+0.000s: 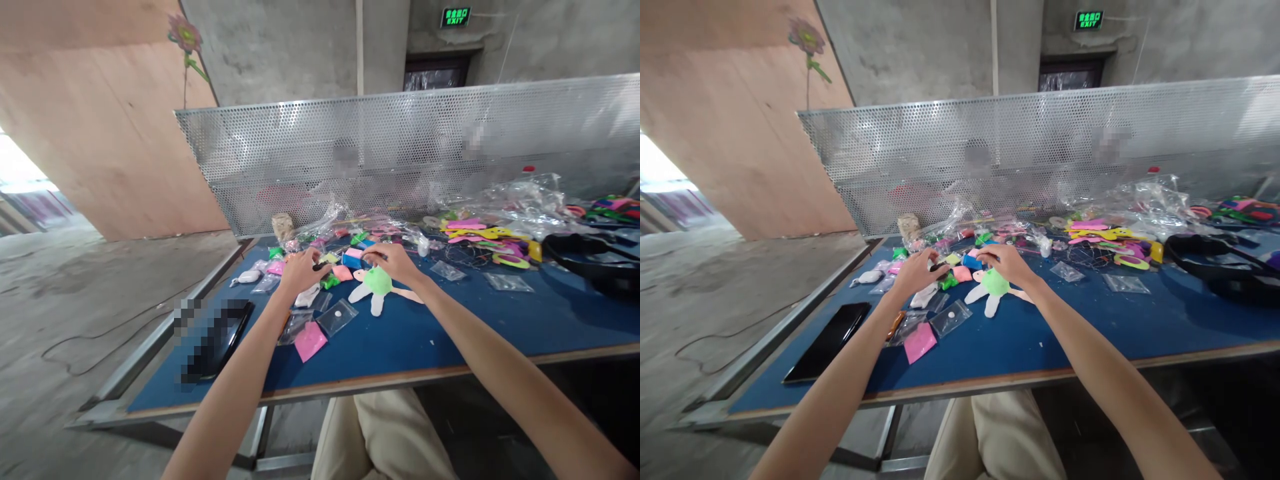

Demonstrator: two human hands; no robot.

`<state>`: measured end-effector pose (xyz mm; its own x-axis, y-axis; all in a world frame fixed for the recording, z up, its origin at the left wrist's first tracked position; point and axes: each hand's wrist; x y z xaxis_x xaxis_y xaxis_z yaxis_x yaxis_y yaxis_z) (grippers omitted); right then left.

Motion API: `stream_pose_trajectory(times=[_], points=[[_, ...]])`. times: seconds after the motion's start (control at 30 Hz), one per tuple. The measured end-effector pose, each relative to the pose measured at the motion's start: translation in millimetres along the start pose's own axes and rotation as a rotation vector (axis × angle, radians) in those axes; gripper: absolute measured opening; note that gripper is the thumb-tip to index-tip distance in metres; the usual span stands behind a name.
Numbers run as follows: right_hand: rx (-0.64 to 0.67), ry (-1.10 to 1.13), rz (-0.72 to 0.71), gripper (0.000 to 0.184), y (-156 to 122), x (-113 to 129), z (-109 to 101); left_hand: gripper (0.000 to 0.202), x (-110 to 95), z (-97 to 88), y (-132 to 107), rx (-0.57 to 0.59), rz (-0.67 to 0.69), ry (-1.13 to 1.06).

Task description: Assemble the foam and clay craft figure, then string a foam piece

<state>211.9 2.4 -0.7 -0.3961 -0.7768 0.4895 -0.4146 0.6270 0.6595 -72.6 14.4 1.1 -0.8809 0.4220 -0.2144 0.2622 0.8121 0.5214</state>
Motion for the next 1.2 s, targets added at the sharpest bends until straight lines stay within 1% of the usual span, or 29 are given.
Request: stream_pose_trajectory(times=[0.07,0.1,0.13,0.17,0.27,0.33,0.4,0.47,0.6,0.7,0.8,0.87,0.97,1.03,1.13,1.2], points=[[-0.004,0.017,-0.007,0.021,-0.1,3.1,0.9,0.037,-6.3,-5.2,0.4,-0.093,0.073,-0.053],[-0.017,0.017,-0.011,0.02,-0.1,5.0,1.9,0.034,-10.3,-7.5,0.5,-0.112,0.107,-0.116],[-0.032,0.016,-0.013,0.02,-0.1,6.9,3.3,0.033,-14.8,-9.3,0.4,-0.096,0.136,-0.206],[-0.048,0.016,-0.015,0.019,0.0,8.7,5.0,0.034,-19.8,-10.4,0.0,-0.047,0.153,-0.32],[-0.075,0.013,-0.024,0.019,0.2,12.8,11.2,0.04,-35.9,-9.1,-3.0,0.166,0.162,-0.677],[-0.073,0.004,-0.037,0.02,0.0,14.4,15.2,0.043,-45.5,-5.7,-5.8,0.269,0.15,-0.849],[-0.065,-0.013,-0.044,0.021,-0.3,15.6,18.2,0.046,-51.9,-1.7,-8.0,0.336,0.122,-0.982],[-0.057,-0.037,-0.039,0.023,-0.8,16.9,20.2,0.044,-54.5,1.8,-9.0,0.356,0.08,-1.065],[-0.021,-0.127,0.003,0.029,-0.9,20.3,21.2,0.04,-50.3,6.6,-7.1,0.319,-0.014,-1.114],[0.037,-0.2,0.042,0.032,1.0,21.4,17.3,0.038,-45.3,7.3,-4.5,0.246,-0.032,-1.069],[0.124,-0.308,0.075,0.035,3.7,18.1,5.4,0.034,-43.1,5.5,-2.4,0.123,-0.024,-0.988],[0.185,-0.397,0.095,0.037,4.5,13.4,-6.4,0.033,-43.2,3.6,-1.8,0.075,-0.008,-0.97],[0.269,-0.489,0.185,0.05,2.4,4.9,-22.7,0.034,-44.2,1.9,-2.0,0.073,-0.011,-1.004],[0.339,-0.511,0.266,0.058,-0.5,0.7,-28.4,0.034,-44.2,2.2,-2.4,0.077,-0.026,-1.011],[0.463,-0.517,0.369,0.068,-4.8,-1.4,-28.3,0.032,-42.4,4.9,-2.3,0.074,-0.04,-0.994],[0.517,-0.531,0.42,0.077,-6.6,-0.8,-24.7,0.032,-40.2,8.3,-1.7,0.063,-0.052,-1.006]])
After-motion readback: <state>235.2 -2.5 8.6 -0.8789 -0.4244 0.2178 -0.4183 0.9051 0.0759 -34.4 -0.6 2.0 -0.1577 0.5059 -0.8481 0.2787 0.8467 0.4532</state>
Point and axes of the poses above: each hand's wrist, its own y-axis towards the middle knuckle, its own z-axis out of the palm, x = y × z, and after that the axes turned 1 degree about x, right-handed
